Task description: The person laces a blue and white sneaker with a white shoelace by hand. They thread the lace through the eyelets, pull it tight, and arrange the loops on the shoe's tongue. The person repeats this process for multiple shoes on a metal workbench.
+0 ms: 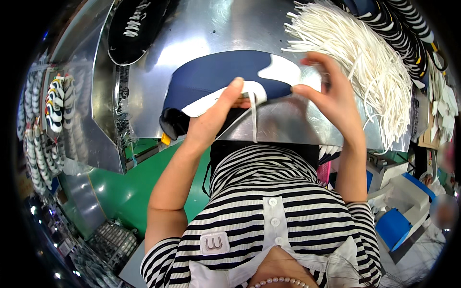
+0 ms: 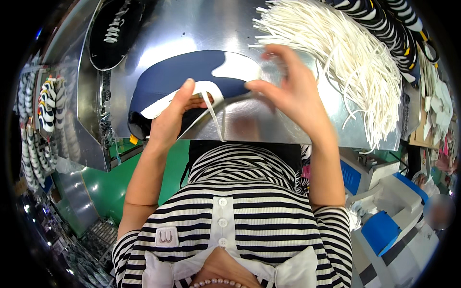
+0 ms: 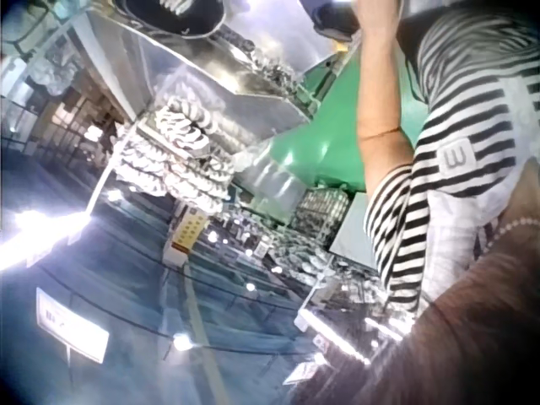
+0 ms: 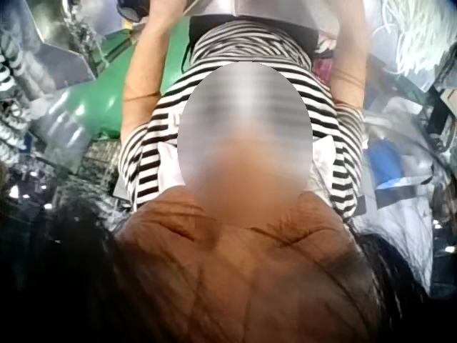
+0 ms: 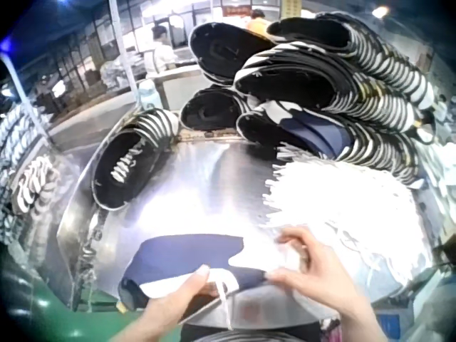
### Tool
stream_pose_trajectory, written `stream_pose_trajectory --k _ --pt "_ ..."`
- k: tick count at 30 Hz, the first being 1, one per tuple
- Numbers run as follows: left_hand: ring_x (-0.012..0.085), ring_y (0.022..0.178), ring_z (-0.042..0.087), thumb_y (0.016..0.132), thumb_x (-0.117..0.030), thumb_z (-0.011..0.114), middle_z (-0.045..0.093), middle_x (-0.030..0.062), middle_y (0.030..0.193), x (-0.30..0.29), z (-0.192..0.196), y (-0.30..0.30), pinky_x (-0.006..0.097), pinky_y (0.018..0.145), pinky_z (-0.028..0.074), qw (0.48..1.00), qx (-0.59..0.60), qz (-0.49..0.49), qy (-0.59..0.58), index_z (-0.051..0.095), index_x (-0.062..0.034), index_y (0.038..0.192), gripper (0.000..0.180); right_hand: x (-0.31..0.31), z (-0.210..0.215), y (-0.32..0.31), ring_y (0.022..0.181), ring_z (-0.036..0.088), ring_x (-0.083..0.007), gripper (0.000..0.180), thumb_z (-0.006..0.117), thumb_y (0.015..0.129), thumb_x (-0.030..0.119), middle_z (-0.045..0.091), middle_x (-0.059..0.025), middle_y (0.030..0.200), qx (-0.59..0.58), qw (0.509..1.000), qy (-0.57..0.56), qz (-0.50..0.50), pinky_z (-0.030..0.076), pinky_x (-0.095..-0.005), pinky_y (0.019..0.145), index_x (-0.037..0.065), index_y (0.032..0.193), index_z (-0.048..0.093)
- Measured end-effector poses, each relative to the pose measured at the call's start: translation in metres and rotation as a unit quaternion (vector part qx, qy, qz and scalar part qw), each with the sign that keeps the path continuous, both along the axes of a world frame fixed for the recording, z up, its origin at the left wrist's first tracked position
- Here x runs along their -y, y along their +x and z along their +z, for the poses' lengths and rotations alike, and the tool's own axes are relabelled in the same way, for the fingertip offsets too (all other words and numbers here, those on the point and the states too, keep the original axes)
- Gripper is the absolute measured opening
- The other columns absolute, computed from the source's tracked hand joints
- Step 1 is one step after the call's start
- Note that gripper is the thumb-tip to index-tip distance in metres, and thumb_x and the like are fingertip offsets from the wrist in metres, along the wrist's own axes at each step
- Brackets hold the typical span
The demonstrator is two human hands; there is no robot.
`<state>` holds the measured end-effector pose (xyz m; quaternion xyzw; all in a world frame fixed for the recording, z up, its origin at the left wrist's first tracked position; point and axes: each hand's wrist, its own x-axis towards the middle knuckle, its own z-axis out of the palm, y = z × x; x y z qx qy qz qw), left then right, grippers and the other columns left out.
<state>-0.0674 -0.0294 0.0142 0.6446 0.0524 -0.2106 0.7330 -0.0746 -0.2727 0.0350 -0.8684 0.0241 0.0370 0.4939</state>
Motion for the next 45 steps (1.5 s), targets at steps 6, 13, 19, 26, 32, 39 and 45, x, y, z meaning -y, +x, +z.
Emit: stream_pose_trajectory --k 6,13,19,26,32,39,45 --pt "0.0133 0.083 0.069 0.095 -0.025 0.068 0.072 0.0088 0.093 -0.001 -0.002 0.015 0.026 0.074 0.056 0.996 -0.002 -0.047 0.076 0.069 0.0046 0.103 0.03 -0.018 -0.033 0.013 0.083 0.061 -0.0077 0.036 0.08 0.08 0.012 0.066 -0.002 0.094 -0.052 0.954 0.279 -0.098 0.047 -0.0194 0.075 0.003 0.11 0.063" --pt "0.0323 0.073 0.067 0.089 -0.017 0.071 0.069 0.0181 0.087 -0.008 0.012 0.007 0.034 0.067 0.051 0.845 0.252 -0.245 0.404 0.064 -0.0012 0.112 0.029 -0.011 -0.047 0.023 0.074 0.053 -0.0066 0.032 0.077 0.085 0.016 0.059 0.0005 0.085 -0.015 0.939 0.305 -0.158 0.042 -0.0215 0.066 0.004 0.108 0.057" --pt "0.0311 0.065 0.065 0.088 -0.011 0.07 0.068 0.015 0.079 0.006 0.008 0.0 0.035 0.061 0.05 0.808 0.426 -0.14 0.382 0.066 -0.0028 0.105 0.019 -0.038 -0.051 -0.021 0.073 0.057 -0.0052 0.02 0.074 0.088 0.022 0.069 0.0019 0.084 -0.034 0.98 0.194 -0.02 0.045 -0.0203 0.067 0.002 0.091 0.07" --pt "0.0306 0.066 0.067 0.085 -0.01 0.071 0.069 0.0159 0.08 -0.001 0.032 0.011 0.035 0.061 0.052 0.789 0.508 -0.048 0.341 0.068 -0.004 0.105 0.02 -0.04 -0.042 -0.057 0.064 0.054 -0.0169 0.017 0.068 0.091 0.018 0.061 -0.0072 0.072 -0.135 0.964 0.15 0.174 0.046 -0.0302 0.063 0.002 0.091 0.067" --pt "0.0056 0.075 0.062 0.089 -0.005 0.071 0.071 0.0021 0.09 -0.005 0.084 0.019 0.02 0.066 0.049 0.88 0.398 0.037 0.256 0.068 0.002 0.106 0.019 0.022 -0.062 -0.149 0.073 0.06 -0.0242 0.01 0.07 0.085 0.005 0.059 -0.0099 0.081 -0.126 0.982 0.001 0.138 0.047 -0.0313 0.065 0.0 0.092 0.065" --pt "0.037 0.07 0.065 0.088 -0.022 0.069 0.067 0.0196 0.076 0.007 0.001 0.0 0.043 0.064 0.049 0.847 0.298 -0.222 0.381 0.066 -0.0052 0.105 0.024 -0.004 -0.027 -0.086 0.06 0.05 -0.0081 0.016 0.073 0.088 0.013 0.066 -0.0047 0.076 -0.003 0.983 0.176 -0.054 0.041 -0.024 0.056 0.002 0.099 0.07" --pt "0.0332 0.082 0.066 0.093 -0.021 0.064 0.069 0.0152 0.092 0.018 0.018 0.003 0.04 0.072 0.05 0.79 0.365 -0.253 0.423 0.066 -0.0024 0.108 0.024 -0.022 -0.044 -0.01 0.066 0.061 -0.0131 0.015 0.072 0.087 0.012 0.07 -0.0076 0.08 0.119 0.97 0.211 0.012 0.048 -0.0257 0.062 0.003 0.099 0.069"
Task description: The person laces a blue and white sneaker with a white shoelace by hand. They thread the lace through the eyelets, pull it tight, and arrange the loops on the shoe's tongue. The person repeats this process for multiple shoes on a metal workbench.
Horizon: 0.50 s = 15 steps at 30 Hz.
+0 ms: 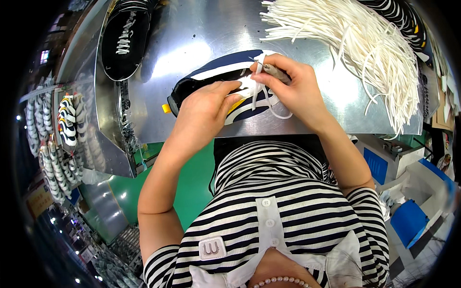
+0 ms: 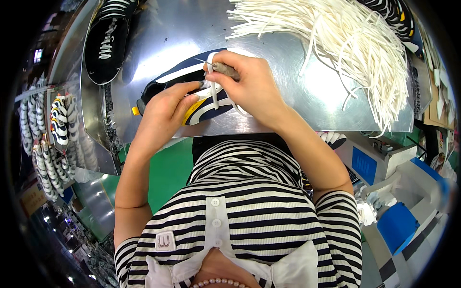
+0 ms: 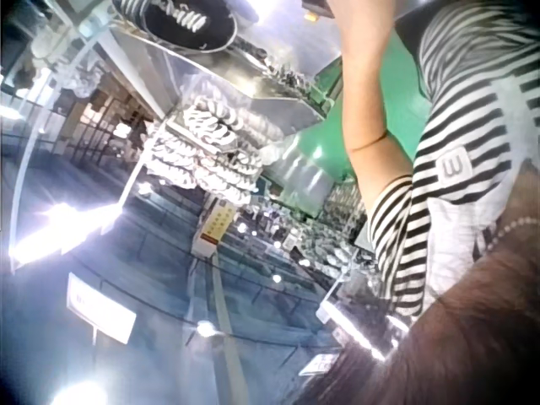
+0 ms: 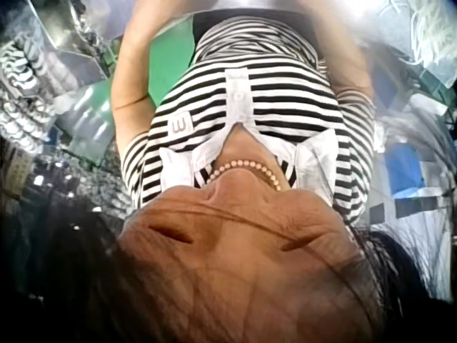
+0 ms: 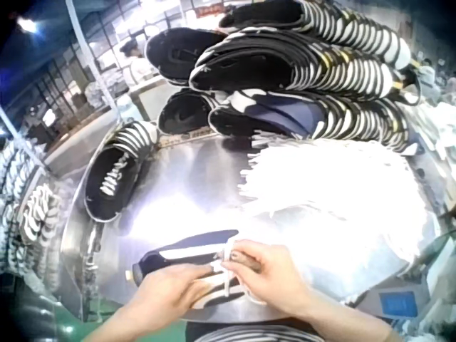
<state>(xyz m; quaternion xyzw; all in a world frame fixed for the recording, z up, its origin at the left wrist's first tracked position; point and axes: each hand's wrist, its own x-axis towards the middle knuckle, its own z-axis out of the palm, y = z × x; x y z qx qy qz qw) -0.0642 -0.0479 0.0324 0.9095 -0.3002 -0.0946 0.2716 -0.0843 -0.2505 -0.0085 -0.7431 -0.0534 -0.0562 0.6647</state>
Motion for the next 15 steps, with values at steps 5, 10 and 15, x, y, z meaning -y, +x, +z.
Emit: stream_pose_trajectory --k 5,10,15 --pt "0.0296 0.071 0.065 0.092 -0.025 0.065 0.067 0.0139 0.08 0.026 0.006 0.007 0.038 0.064 0.049 0.996 0.02 -0.012 0.081 0.07 -0.0038 0.097 0.022 0.0 -0.007 0.021 0.062 0.062 -0.0169 0.016 0.072 0.087 0.015 0.07 -0.0082 0.078 0.021 0.999 -0.007 -0.039 0.049 -0.0272 0.06 0.003 0.097 0.069" --pt "0.0223 0.047 0.054 0.09 -0.029 0.069 0.059 0.0096 0.058 0.038 -0.011 0.017 0.034 0.049 0.04 0.996 0.001 0.049 0.078 0.071 -0.006 0.086 0.024 0.003 -0.019 0.022 0.068 0.067 -0.02 0.027 0.07 0.089 0.018 0.07 -0.0111 0.081 0.085 0.989 -0.031 -0.118 0.051 -0.0286 0.064 0.002 0.109 0.061" --pt "0.026 0.048 0.057 0.089 -0.034 0.068 0.061 0.007 0.057 0.036 -0.023 0.018 0.036 0.049 0.044 0.996 0.024 0.077 0.04 0.072 -0.0081 0.078 0.029 0.021 -0.008 -0.023 0.073 0.07 -0.0234 0.019 0.064 0.094 0.016 0.071 -0.013 0.084 -0.145 0.989 0.001 -0.014 0.053 -0.0319 0.067 0.0 0.1 0.056"
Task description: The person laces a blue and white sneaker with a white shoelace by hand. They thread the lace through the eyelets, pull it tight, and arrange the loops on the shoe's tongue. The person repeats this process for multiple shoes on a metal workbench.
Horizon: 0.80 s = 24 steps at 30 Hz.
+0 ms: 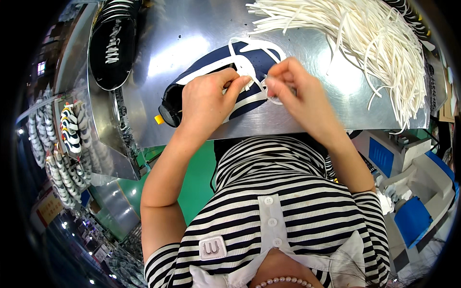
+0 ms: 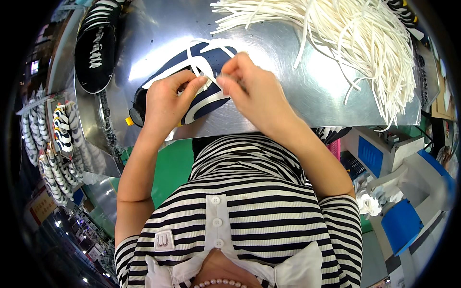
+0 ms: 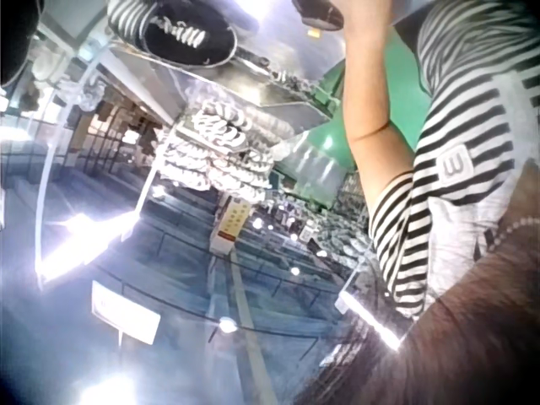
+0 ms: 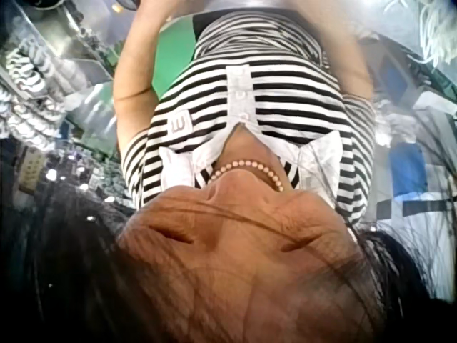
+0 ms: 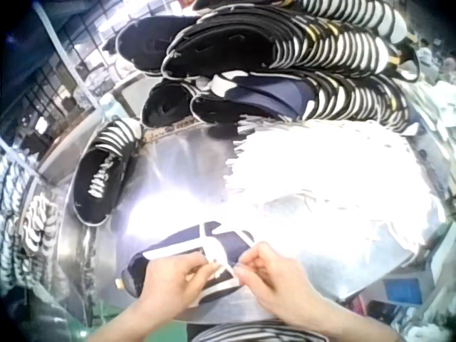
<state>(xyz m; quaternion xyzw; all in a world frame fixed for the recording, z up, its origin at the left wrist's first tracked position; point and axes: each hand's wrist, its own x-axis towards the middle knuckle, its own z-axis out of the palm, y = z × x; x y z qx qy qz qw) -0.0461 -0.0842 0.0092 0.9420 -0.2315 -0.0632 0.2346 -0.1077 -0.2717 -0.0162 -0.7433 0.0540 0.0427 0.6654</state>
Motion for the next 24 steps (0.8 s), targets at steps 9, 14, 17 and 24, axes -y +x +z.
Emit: stream_pose_trajectory --k 9,14,17,24 --pt "0.0256 0.05 0.058 0.088 -0.028 0.069 0.065 0.008 0.063 0.001 0.002 0.005 0.035 0.051 0.045 0.999 -0.032 -0.009 -0.014 0.072 -0.0065 0.082 0.023 -0.003 -0.005 -0.003 0.066 0.068 -0.0293 0.015 0.063 0.093 0.015 0.069 -0.0122 0.074 0.022 0.995 -0.086 0.054 0.051 -0.0369 0.062 0.001 0.092 0.057" --pt "0.029 0.063 0.063 0.083 -0.017 0.074 0.07 0.0135 0.081 -0.01 0.0 0.002 0.036 0.059 0.048 0.989 -0.079 -0.072 -0.105 0.071 -0.0041 0.095 0.018 -0.007 0.0 0.003 0.067 0.068 -0.0299 0.017 0.063 0.092 0.012 0.068 -0.014 0.074 0.042 0.965 -0.251 0.07 0.053 -0.0368 0.062 -0.002 0.094 0.053" --pt "0.0327 0.07 0.065 0.081 -0.008 0.072 0.069 0.0143 0.085 -0.001 0.0 -0.009 0.04 0.062 0.05 0.988 -0.021 -0.121 -0.092 0.067 -0.0028 0.102 0.023 -0.025 0.0 0.008 0.063 0.067 -0.0353 0.02 0.063 0.089 0.01 0.065 -0.017 0.066 0.074 0.936 -0.339 0.062 0.053 -0.0435 0.056 -0.003 0.094 0.048" --pt "0.0256 0.062 0.059 0.079 -0.005 0.069 0.059 0.0073 0.072 -0.019 0.002 -0.017 0.036 0.057 0.046 0.978 0.139 -0.157 -0.017 0.068 -0.0056 0.103 0.024 -0.013 0.001 -0.018 0.077 0.07 -0.0325 0.027 0.065 0.091 0.018 0.068 -0.0166 0.077 0.079 0.964 -0.252 0.035 0.054 -0.0432 0.07 0.003 0.109 0.051"
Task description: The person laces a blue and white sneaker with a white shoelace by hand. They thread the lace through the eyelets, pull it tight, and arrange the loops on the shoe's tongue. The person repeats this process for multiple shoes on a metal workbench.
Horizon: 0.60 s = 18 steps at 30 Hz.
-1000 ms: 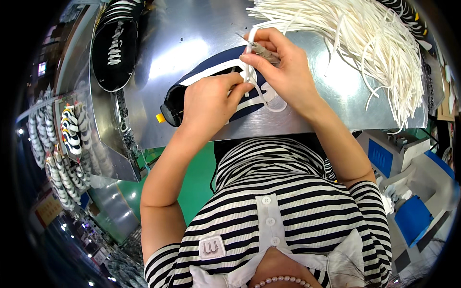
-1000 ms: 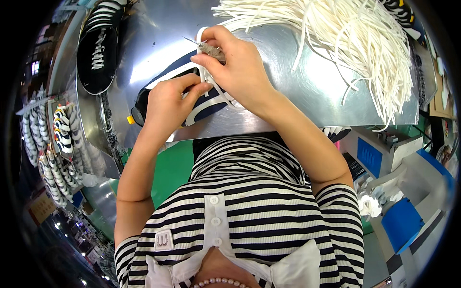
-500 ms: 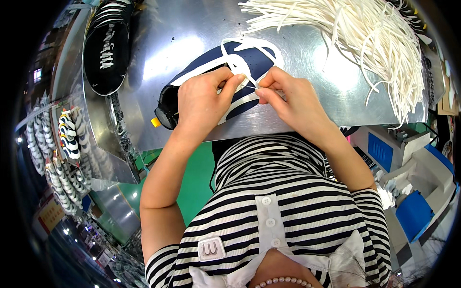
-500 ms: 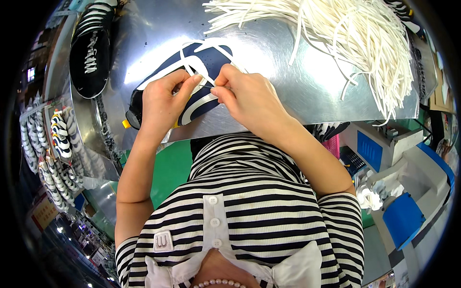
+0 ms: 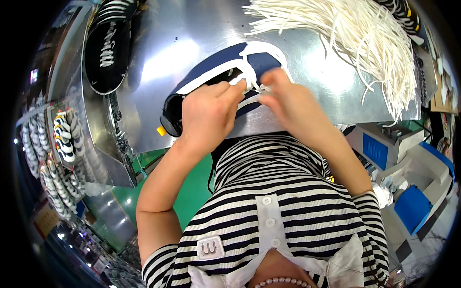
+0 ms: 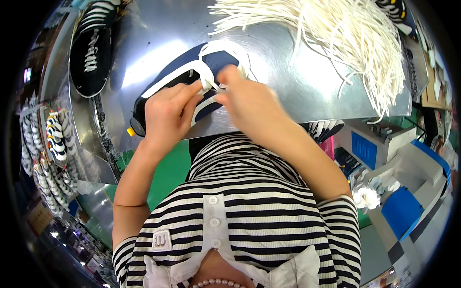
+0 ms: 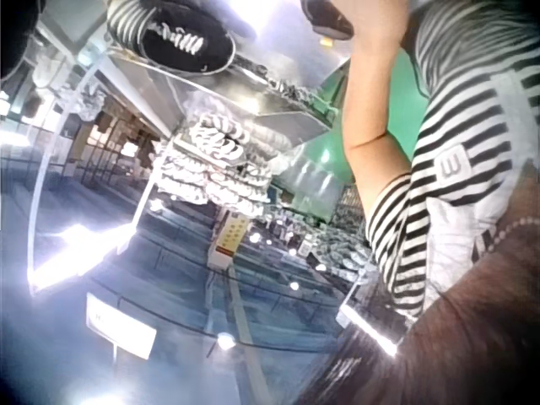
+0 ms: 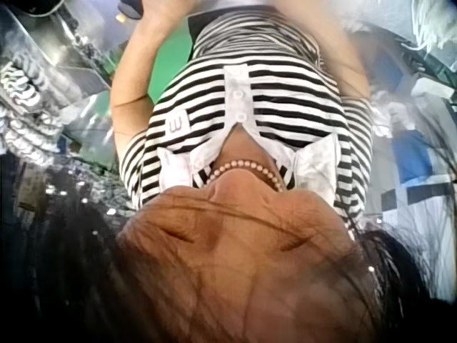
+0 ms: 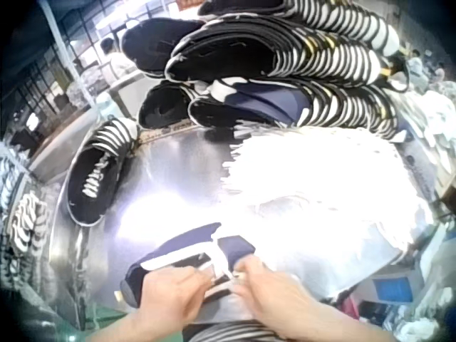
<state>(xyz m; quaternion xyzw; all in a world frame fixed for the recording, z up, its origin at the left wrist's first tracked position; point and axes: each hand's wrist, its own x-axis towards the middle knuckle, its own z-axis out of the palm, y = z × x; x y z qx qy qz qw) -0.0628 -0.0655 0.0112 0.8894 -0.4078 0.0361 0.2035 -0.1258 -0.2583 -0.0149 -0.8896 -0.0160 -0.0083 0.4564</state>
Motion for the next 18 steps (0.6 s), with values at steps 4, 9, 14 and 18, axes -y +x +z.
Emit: stream_pose_trajectory --k 4,9,14,18 --pt "0.0152 0.058 0.054 0.07 -0.009 0.067 0.051 0.0002 0.068 -0.034 0.0 -0.004 0.029 0.05 0.043 0.989 0.141 -0.055 -0.004 0.069 -0.0083 0.097 0.028 0.069 0.039 -0.02 0.082 0.064 -0.0134 0.026 0.074 0.087 0.025 0.069 -0.004 0.097 -0.095 0.984 0.132 -0.068 0.052 -0.0311 0.076 0.008 0.102 0.061" --pt "0.0155 0.061 0.057 0.072 -0.01 0.066 0.054 0.002 0.072 -0.02 0.005 -0.008 0.029 0.054 0.046 0.99 0.12 -0.078 0.006 0.07 -0.0087 0.1 0.028 0.05 0.001 0.031 0.096 0.056 -0.0084 0.039 0.078 0.083 0.016 0.067 -0.0075 0.104 -0.099 0.893 0.436 -0.049 0.045 -0.022 0.074 0.01 0.111 0.052" --pt "0.0285 0.094 0.063 0.103 -0.04 0.049 0.068 0.0123 0.097 -0.05 -0.008 0.018 0.036 0.087 0.048 0.895 -0.437 0.024 -0.086 0.067 0.002 0.109 0.047 0.021 0.002 0.023 0.084 0.058 -0.0086 0.043 0.079 0.082 0.011 0.065 -0.0051 0.094 -0.031 0.945 0.315 -0.084 0.045 -0.0212 0.07 0.006 0.113 0.05" --pt "0.0083 0.092 0.056 0.094 -0.034 0.065 0.067 -0.0022 0.096 -0.029 0.014 0.026 0.022 0.089 0.041 0.715 -0.668 0.197 -0.066 0.073 -0.0078 0.105 0.029 0.004 0.006 0.018 0.085 0.057 -0.0084 0.045 0.078 0.082 0.009 0.063 -0.006 0.1 -0.028 0.956 0.279 -0.087 0.045 -0.0206 0.071 0.006 0.117 0.049"
